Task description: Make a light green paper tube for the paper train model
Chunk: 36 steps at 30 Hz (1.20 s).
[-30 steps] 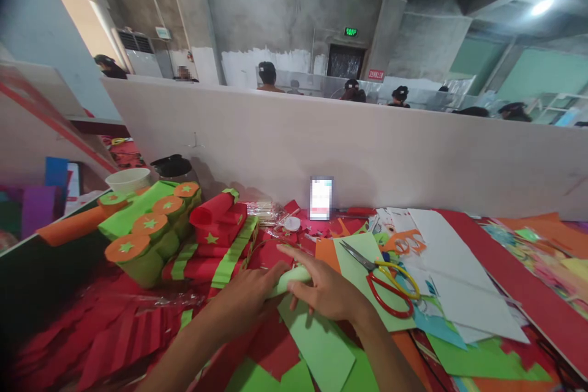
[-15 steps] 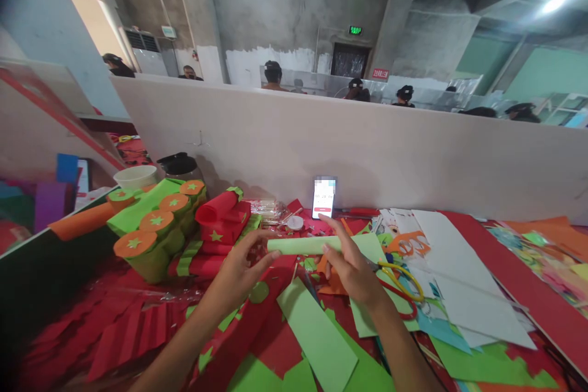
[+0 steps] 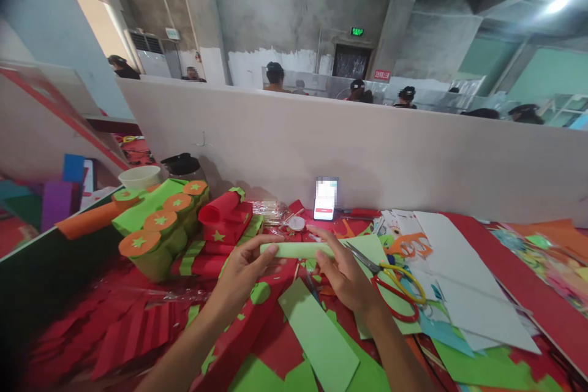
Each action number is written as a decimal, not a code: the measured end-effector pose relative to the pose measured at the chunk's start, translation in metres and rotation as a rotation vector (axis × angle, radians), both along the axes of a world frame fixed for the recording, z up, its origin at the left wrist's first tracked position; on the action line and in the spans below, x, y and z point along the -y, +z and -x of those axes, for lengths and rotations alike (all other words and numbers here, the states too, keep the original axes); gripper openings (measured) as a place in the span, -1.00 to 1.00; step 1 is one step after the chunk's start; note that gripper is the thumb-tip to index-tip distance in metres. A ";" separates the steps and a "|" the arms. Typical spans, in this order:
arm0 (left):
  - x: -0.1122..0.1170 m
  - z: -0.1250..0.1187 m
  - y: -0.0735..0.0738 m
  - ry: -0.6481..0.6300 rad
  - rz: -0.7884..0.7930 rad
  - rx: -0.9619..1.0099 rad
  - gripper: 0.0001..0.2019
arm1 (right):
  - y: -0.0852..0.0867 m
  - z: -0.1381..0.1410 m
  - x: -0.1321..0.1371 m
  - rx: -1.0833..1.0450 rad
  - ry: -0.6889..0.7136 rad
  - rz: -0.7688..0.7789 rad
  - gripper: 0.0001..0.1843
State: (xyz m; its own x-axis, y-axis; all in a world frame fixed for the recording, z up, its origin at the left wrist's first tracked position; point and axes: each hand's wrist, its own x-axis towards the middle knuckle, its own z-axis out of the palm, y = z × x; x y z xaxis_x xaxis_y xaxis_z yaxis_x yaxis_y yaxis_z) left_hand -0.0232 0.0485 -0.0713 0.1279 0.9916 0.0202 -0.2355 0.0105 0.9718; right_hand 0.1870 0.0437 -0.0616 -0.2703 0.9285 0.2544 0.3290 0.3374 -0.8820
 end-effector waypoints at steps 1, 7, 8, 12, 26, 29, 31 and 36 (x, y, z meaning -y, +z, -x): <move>-0.001 0.000 -0.002 0.008 -0.002 0.008 -0.68 | -0.001 0.001 -0.001 -0.014 -0.013 -0.016 -0.54; -0.003 0.003 -0.005 0.024 -0.053 -0.031 -0.69 | -0.008 0.005 -0.010 -0.147 -0.054 0.072 -0.49; -0.003 0.003 -0.005 0.025 -0.053 -0.037 -0.68 | -0.008 0.005 -0.011 -0.149 -0.051 0.076 -0.50; -0.005 0.003 -0.007 0.084 -0.023 -0.090 -0.66 | -0.009 0.005 -0.010 -0.076 -0.033 -0.008 -0.62; -0.004 0.005 -0.004 0.069 -0.026 -0.088 -0.64 | -0.007 0.002 -0.012 -0.148 -0.042 0.092 -0.68; -0.002 0.005 -0.003 0.027 -0.087 -0.124 -0.58 | -0.003 0.000 -0.013 -0.212 -0.066 0.131 -0.66; -0.001 0.005 -0.004 0.037 -0.153 -0.165 -0.57 | 0.000 0.001 -0.014 -0.253 -0.089 0.153 -0.62; 0.000 0.004 -0.006 0.071 -0.262 -0.224 -0.54 | 0.002 0.002 -0.014 -0.316 -0.107 0.237 -0.52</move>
State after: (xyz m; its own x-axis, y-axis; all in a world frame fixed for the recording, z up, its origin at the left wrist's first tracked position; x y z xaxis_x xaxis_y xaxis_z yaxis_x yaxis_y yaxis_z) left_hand -0.0274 0.0483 -0.0772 0.0886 0.9630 0.2545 -0.0076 -0.2549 0.9669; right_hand 0.1851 0.0572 -0.0599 -0.1121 0.9900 0.0855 0.0512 0.0917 -0.9945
